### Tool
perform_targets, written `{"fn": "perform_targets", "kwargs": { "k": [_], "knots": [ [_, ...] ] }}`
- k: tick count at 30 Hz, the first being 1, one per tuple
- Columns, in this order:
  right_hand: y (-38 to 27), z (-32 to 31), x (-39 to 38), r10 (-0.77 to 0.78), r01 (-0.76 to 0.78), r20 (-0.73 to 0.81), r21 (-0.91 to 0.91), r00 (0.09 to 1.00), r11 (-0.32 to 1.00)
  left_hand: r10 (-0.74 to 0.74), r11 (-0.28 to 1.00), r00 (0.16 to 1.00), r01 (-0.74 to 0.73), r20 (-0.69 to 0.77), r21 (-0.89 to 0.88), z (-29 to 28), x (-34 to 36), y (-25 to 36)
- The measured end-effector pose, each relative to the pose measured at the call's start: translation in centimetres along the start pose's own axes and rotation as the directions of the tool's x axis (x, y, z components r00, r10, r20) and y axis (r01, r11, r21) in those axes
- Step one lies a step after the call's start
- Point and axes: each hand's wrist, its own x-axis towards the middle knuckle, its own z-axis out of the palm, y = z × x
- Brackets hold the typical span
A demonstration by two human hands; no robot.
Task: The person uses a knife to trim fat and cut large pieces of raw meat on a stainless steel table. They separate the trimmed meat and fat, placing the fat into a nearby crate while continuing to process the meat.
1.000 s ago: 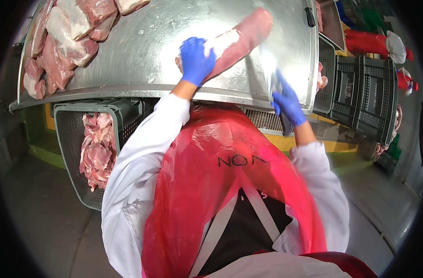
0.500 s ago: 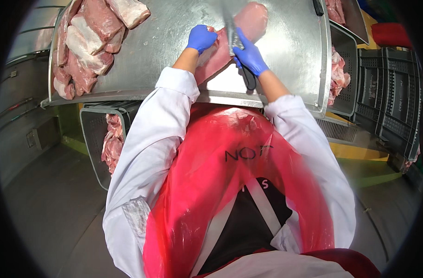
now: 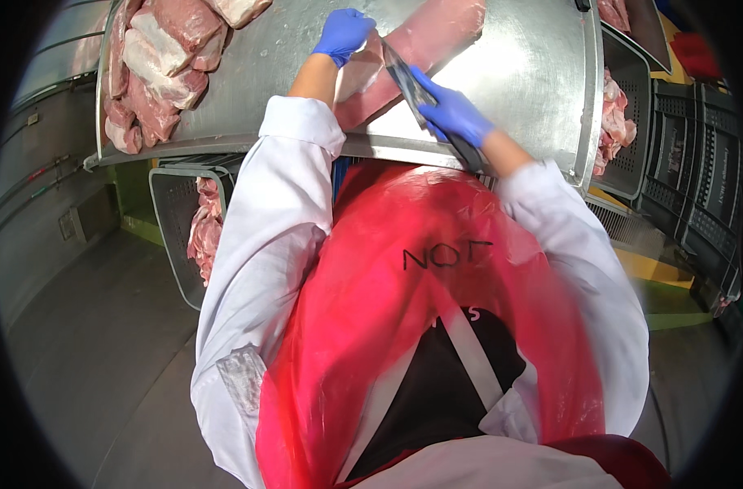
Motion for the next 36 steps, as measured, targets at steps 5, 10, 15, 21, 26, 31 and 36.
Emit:
{"fn": "perform_targets", "kwargs": {
  "k": [5,10,15,21,26,31,36],
  "knots": [
    [2.4,-3.7,-3.9,0.003,-0.003,-0.136,-0.002,0.991,1.000,-0.012,0.716,0.967,-0.171,0.256,0.677,-5.6,0.8,-5.3],
    [3.5,-5.6,0.5,-0.172,0.179,-0.387,-0.019,0.906,0.984,0.554,0.457,0.774,-0.591,0.307,0.665,-1.4,-4.6,-0.8],
    [0.6,-1.3,6.5,-0.120,0.179,-0.237,0.249,0.964,0.952,0.196,0.516,0.864,-0.493,0.464,0.700,-0.6,-3.7,2.0],
    [1.0,1.1,3.4,-0.107,0.108,-0.022,0.031,0.994,0.994,0.077,0.352,0.813,-0.564,0.577,0.747,-0.6,-3.3,5.2],
    [1.2,1.1,6.5,-0.081,0.078,-0.084,-0.037,0.993,0.996,0.004,0.175,0.722,-0.682,0.692,0.710,1.1,-4.7,10.1],
    [1.5,2.5,0.2,-0.031,0.032,0.046,-0.024,0.998,0.999,0.028,0.246,0.757,-0.639,0.653,0.729,-0.9,-4.1,8.6],
    [-0.7,2.7,4.2,-0.021,0.022,0.013,-0.104,1.000,0.994,0.109,0.224,0.716,-0.693,0.689,0.685,-0.7,-3.9,8.3]
  ]
}}
